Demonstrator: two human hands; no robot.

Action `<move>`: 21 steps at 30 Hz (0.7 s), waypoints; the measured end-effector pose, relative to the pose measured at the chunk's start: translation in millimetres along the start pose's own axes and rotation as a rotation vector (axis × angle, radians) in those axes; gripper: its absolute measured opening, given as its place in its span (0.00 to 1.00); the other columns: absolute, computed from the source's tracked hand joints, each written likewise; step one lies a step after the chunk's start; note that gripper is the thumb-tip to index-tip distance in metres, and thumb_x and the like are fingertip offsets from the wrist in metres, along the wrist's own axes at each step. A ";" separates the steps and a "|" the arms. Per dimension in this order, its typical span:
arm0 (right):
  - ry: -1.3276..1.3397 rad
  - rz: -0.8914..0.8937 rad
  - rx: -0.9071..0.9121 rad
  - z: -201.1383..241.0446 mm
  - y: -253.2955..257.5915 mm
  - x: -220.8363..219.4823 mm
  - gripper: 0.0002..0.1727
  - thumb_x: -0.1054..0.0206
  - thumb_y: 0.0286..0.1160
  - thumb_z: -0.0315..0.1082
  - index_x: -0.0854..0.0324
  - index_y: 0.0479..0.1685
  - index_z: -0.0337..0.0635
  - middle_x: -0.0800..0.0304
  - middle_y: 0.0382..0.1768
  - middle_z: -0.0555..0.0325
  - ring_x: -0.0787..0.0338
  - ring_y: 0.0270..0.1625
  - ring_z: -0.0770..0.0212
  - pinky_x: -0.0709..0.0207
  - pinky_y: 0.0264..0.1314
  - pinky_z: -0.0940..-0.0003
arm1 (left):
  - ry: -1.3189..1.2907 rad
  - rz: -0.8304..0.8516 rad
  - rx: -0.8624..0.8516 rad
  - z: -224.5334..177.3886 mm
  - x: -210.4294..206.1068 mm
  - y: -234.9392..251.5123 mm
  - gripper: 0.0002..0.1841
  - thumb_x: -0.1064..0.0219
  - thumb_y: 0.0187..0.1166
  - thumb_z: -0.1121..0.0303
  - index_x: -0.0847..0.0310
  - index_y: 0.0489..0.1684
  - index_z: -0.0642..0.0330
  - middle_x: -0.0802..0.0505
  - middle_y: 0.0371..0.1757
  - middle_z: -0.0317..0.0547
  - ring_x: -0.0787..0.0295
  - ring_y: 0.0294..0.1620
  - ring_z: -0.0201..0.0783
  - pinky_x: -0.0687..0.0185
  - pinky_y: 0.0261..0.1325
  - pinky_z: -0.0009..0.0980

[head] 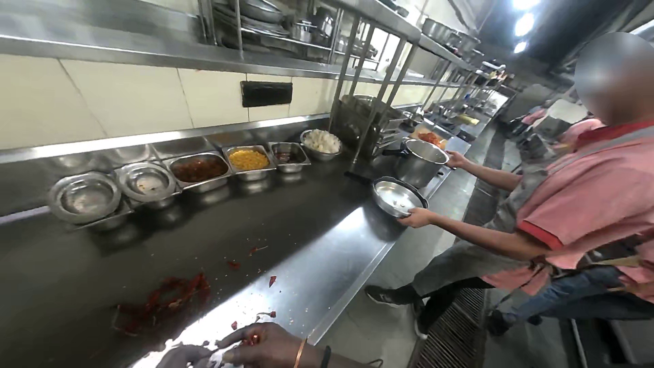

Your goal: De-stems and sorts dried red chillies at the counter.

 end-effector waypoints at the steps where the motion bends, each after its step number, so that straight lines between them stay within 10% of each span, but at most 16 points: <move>1: -0.007 -0.022 0.033 4.6 2.4 -0.4 0.21 0.30 0.81 0.41 0.17 0.69 0.44 0.14 0.33 0.57 0.22 0.21 0.69 0.25 0.24 0.72 | -0.110 0.008 -0.015 -4.0 -6.8 -1.1 0.13 0.42 0.86 0.70 0.16 0.51 0.72 0.11 0.53 0.66 0.13 0.56 0.55 0.17 0.62 0.49; 6: 0.072 -0.222 0.095 22.2 4.4 20.0 0.15 0.33 0.83 0.37 0.16 0.58 0.35 0.12 0.34 0.59 0.19 0.25 0.71 0.22 0.29 0.75 | -0.442 -0.041 0.269 -0.5 -21.7 5.9 0.13 0.33 0.83 0.66 0.16 0.53 0.68 0.08 0.43 0.47 0.09 0.41 0.33 0.10 0.48 0.34; 9: 0.253 -0.170 -0.008 16.9 -9.7 18.1 0.13 0.42 0.89 0.42 0.19 0.60 0.47 0.19 0.25 0.66 0.25 0.18 0.75 0.27 0.19 0.80 | -0.398 -0.086 0.515 9.1 -7.1 -3.5 0.07 0.31 0.82 0.70 0.14 0.48 0.65 0.08 0.40 0.45 0.10 0.39 0.36 0.12 0.48 0.39; 14: 0.579 -0.053 0.067 21.9 7.2 25.4 0.16 0.45 0.91 0.48 0.16 0.46 0.48 0.29 0.16 0.73 0.32 0.13 0.78 0.32 0.16 0.84 | -0.181 -0.174 0.397 25.5 18.8 -10.0 0.08 0.35 0.86 0.68 0.12 0.54 0.57 0.12 0.55 0.47 0.12 0.50 0.39 0.13 0.54 0.41; 18: 0.484 -0.196 0.039 13.5 0.0 29.1 0.10 0.39 0.87 0.40 0.19 0.57 0.50 0.12 0.35 0.61 0.27 0.18 0.76 0.32 0.18 0.83 | -0.333 -0.132 0.334 18.5 13.2 -4.6 0.11 0.36 0.87 0.63 0.14 0.57 0.55 0.09 0.51 0.41 0.12 0.48 0.33 0.13 0.54 0.37; 21: 0.365 -0.184 -0.026 1.1 2.3 17.9 0.11 0.35 0.84 0.39 0.18 0.58 0.48 0.13 0.29 0.60 0.24 0.18 0.73 0.27 0.18 0.78 | -0.387 -0.003 0.298 -5.8 2.7 -1.8 0.11 0.35 0.87 0.64 0.16 0.60 0.56 0.08 0.47 0.42 0.10 0.41 0.35 0.12 0.46 0.36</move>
Point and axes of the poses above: each hand's wrist, its own y-axis towards the middle knuckle, its own x-axis out of the back of the hand, z = x × y, the point moved 9 cm from there along y, towards the middle knuckle
